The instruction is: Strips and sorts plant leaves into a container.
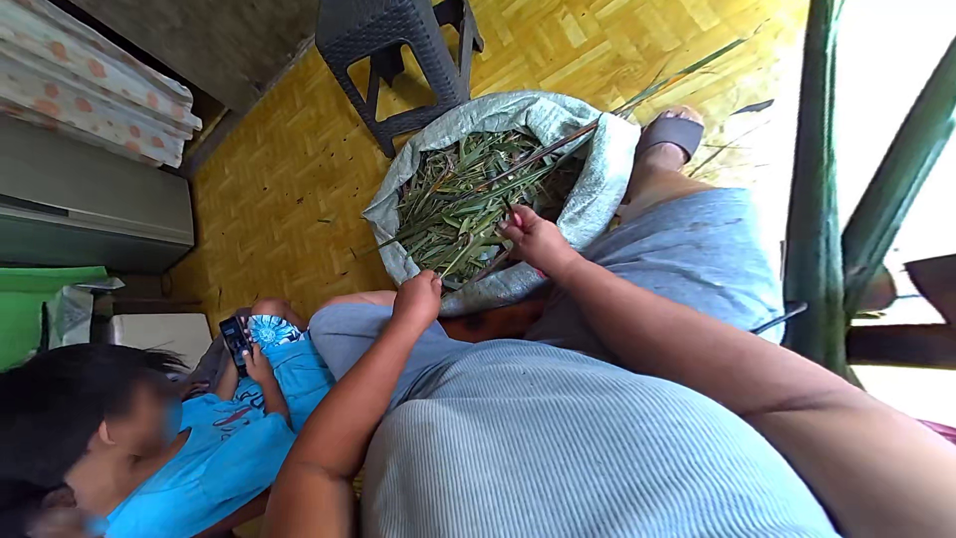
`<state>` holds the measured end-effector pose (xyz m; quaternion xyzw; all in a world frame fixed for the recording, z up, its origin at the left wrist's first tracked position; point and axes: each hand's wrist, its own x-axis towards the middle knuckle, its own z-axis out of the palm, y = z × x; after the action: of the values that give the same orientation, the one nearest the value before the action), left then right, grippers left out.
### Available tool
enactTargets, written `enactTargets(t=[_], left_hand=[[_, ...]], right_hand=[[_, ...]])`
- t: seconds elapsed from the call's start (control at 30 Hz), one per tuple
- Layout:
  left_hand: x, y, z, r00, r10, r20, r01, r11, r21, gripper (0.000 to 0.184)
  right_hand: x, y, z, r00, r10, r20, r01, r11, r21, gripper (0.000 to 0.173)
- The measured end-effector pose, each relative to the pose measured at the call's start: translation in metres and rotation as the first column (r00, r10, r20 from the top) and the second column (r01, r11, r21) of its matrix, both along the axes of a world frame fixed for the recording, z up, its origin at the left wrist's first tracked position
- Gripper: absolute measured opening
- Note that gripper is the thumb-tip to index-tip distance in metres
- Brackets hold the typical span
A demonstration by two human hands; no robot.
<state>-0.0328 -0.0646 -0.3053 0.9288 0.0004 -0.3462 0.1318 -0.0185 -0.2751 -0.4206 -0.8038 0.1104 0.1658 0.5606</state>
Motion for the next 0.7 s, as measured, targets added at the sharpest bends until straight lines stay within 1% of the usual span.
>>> enactTargets(t=[0.03,0.07,0.13,0.17,0.27,0.33,0.4,0.47,0.57,0.7], left_hand=[[0.001,0.005,-0.009,0.995,0.099,-0.024,-0.101,0.992,-0.077,0.032],[0.001,0.008,-0.017,0.979,0.194,-0.06,-0.201,0.97,-0.14,0.032],[-0.002,0.011,-0.027,0.926,0.354,-0.13,-0.376,0.899,-0.227,0.031],[-0.003,0.01,-0.029,0.895,0.417,-0.157,-0.445,0.861,-0.248,0.029],[-0.005,0.009,-0.032,0.809,0.544,-0.222,-0.587,0.755,-0.291,0.027],[-0.007,0.007,-0.032,0.79,0.565,-0.239,-0.614,0.726,-0.312,0.027],[-0.009,0.005,-0.03,0.789,0.563,-0.248,-0.615,0.723,-0.315,0.028],[-0.01,0.006,-0.032,0.779,0.568,-0.267,-0.628,0.704,-0.332,0.028],[-0.012,0.008,-0.034,0.756,0.583,-0.297,-0.654,0.666,-0.357,0.027],[-0.012,0.013,-0.034,0.768,0.574,-0.284,-0.641,0.687,-0.343,0.027]], right_hand=[[0.0,0.0,0.0,0.999,-0.007,-0.051,0.007,1.0,-0.001,0.051],[-0.001,0.001,0.0,0.995,0.017,-0.094,-0.018,1.0,-0.012,0.054],[-0.006,0.009,0.004,0.989,0.088,-0.122,-0.095,0.994,-0.051,0.055],[-0.009,0.015,0.008,0.987,0.127,-0.1,-0.134,0.988,-0.072,0.053],[-0.022,0.033,0.017,0.96,0.263,0.093,-0.254,0.962,-0.101,0.046],[-0.031,0.043,0.021,0.907,0.391,0.158,-0.369,0.917,-0.149,0.043],[-0.039,0.052,0.015,0.859,0.463,0.217,-0.417,0.88,-0.226,0.038],[-0.043,0.058,0.009,0.839,0.497,0.22,-0.434,0.856,-0.28,0.037],[-0.042,0.062,0.006,0.831,0.508,0.225,-0.417,0.839,-0.35,0.037],[-0.038,0.066,0.007,0.834,0.51,0.209,-0.405,0.824,-0.395,0.037]])
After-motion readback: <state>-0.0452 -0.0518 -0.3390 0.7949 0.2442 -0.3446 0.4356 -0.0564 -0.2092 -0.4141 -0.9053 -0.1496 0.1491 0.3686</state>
